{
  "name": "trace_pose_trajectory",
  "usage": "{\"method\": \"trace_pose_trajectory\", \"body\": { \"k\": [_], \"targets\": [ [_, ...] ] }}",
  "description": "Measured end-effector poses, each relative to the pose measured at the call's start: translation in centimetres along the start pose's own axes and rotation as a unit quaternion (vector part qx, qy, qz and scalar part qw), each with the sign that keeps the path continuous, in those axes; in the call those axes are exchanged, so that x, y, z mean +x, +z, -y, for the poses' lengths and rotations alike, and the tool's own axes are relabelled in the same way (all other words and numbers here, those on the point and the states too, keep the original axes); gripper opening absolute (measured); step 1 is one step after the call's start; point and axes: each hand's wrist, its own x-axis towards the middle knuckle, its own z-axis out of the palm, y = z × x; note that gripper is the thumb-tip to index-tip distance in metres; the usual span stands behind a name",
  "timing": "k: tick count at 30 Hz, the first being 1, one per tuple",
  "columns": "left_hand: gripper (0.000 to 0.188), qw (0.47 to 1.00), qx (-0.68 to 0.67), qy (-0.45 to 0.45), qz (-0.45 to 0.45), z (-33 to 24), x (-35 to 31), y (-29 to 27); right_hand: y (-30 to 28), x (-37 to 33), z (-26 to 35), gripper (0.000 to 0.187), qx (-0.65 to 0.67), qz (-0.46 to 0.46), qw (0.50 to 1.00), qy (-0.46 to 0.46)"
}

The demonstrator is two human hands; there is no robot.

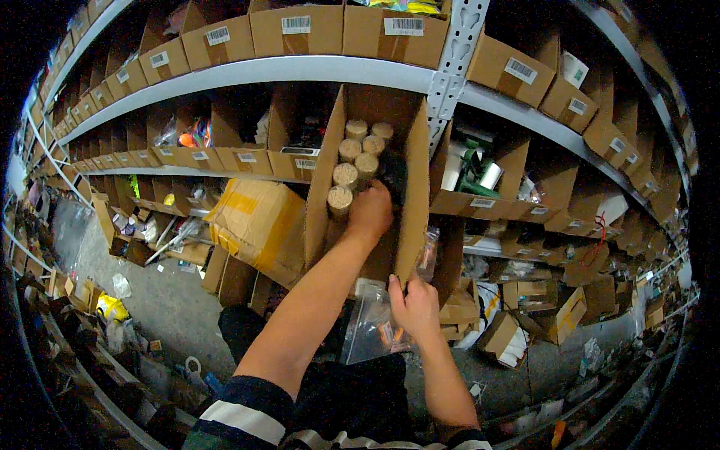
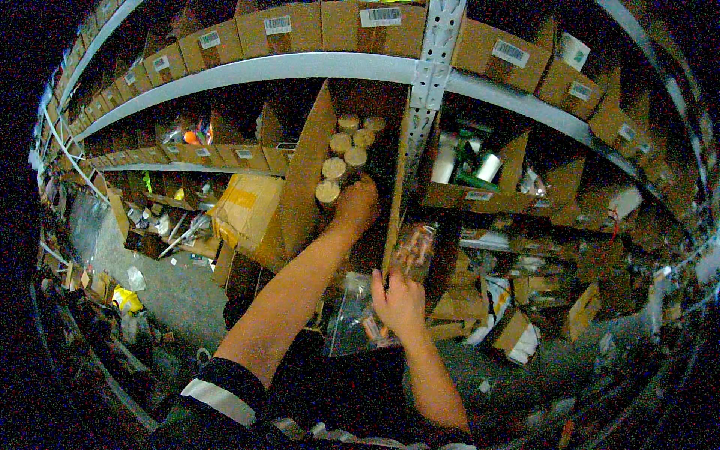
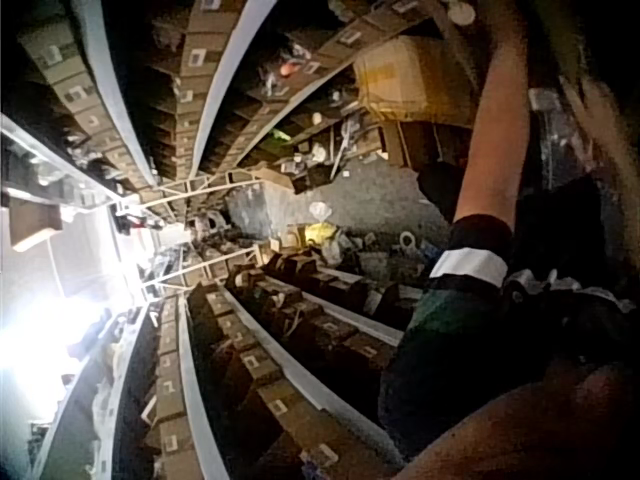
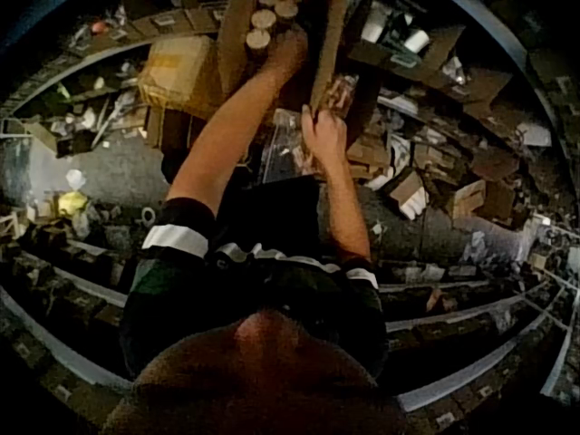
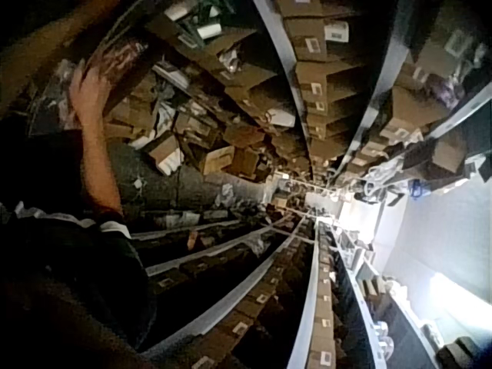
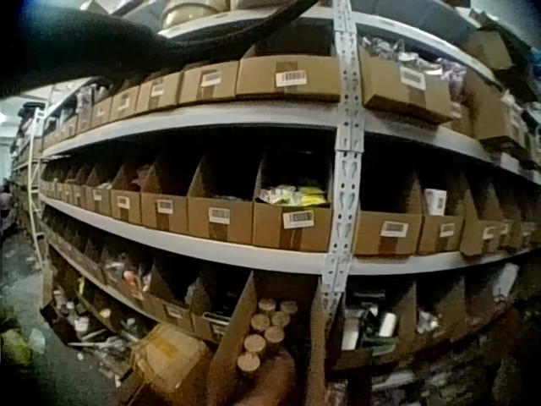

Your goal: The person organizes various items in a cardboard box on a warehouse shelf. They place a stack of black rectangular objects, several cylindrical rolls, and a plastic bag of orange items into the box. They also handle a plastic bag of white objects, placing it inside the box and adjusting the contents to fit.

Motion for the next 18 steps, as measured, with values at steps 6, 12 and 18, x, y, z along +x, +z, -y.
{"method": "trace_pose_trajectory", "body": {
  "k": [6,12,18],
  "targets": [
    [0.058,0.996,-0.054,-0.055,0.042,-1.5,-1.4,-3.6,0.1,0.0,-0.1,0.028,-0.019,0.007,1.000,0.007],
    [0.057,0.999,0.031,0.041,0.010,-2.1,-1.9,-4.7,0.5,-0.1,-0.4,0.026,-0.008,0.005,1.000,0.013],
    [0.057,0.932,0.228,0.220,-0.177,-0.6,0.0,-1.9,0.3,0.1,0.0,0.024,0.007,-0.003,1.000,0.012]
  ]
}}
